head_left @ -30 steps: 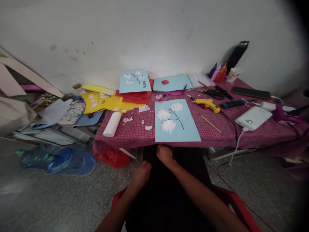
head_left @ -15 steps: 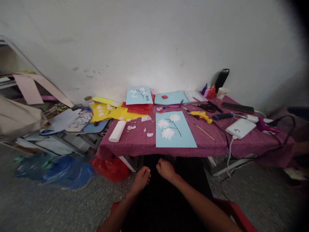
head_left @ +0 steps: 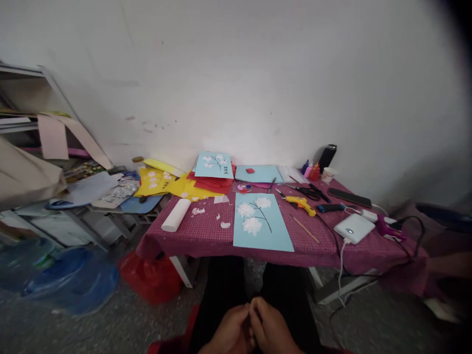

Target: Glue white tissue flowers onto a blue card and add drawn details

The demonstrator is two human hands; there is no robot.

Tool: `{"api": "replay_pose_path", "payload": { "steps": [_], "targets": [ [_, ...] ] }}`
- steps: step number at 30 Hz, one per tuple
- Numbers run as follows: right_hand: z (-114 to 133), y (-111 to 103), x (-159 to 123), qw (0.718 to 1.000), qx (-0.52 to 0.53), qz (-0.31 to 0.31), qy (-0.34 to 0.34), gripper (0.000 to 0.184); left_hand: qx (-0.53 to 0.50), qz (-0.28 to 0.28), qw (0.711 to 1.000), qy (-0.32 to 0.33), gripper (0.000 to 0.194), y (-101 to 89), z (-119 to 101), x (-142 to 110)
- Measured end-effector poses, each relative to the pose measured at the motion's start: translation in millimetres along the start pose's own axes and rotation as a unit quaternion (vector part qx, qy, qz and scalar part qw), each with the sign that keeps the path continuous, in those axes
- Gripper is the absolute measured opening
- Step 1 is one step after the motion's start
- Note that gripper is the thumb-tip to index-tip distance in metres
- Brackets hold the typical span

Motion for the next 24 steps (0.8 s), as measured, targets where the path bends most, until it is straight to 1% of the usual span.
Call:
{"api": "replay_pose_path", "payload": {
  "steps": [3, 6, 9, 12, 17, 21, 24],
  "targets": [
    [1, -3, -2, 1.000, 0.017, -0.009, -0.016, 0.029, -0.022, -0.006, 1.000, -0.002, 0.030, -2.2, 1, 2],
    [4, -6, -1, 0.999, 0.012, -0.030, -0.039, 0.034, -0.042, -0.030, 0.998, 0.020, 0.033, -10.4, -3, 5],
    [1, 1, -1, 0.998, 0.002, -0.025, -0.062, 0.036, -0.030, -0.039, 0.998, 0.042, 0.042, -19.5, -6, 10],
    [-9, 18, -2, 0.997, 0.018, 0.019, -0.066, 0.037, 0.010, -0.062, 0.995, 0.080, 0.052, -32.8, -13, 17],
    [-32, 46, -3, 0.996, 0.040, 0.085, -0.009, 0.049, 0.113, -0.104, 0.979, 0.131, 0.065, -53.2, -24, 30],
    [-53, 63, -1, 0.988, 0.059, 0.137, 0.034, 0.061, 0.221, -0.115, 0.960, 0.127, 0.070, -61.6, -29, 39],
    [-65, 71, -1, 0.982, 0.092, 0.163, 0.040, 0.064, 0.281, -0.106, 0.947, 0.109, 0.069, -63.6, -33, 40]
  ]
}}
Point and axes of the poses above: each hand's wrist, its own x-axis towards the middle knuckle, its own y-axis out of the palm, z = x × y, the point moved 7 cm from there along x, towards the middle knuckle
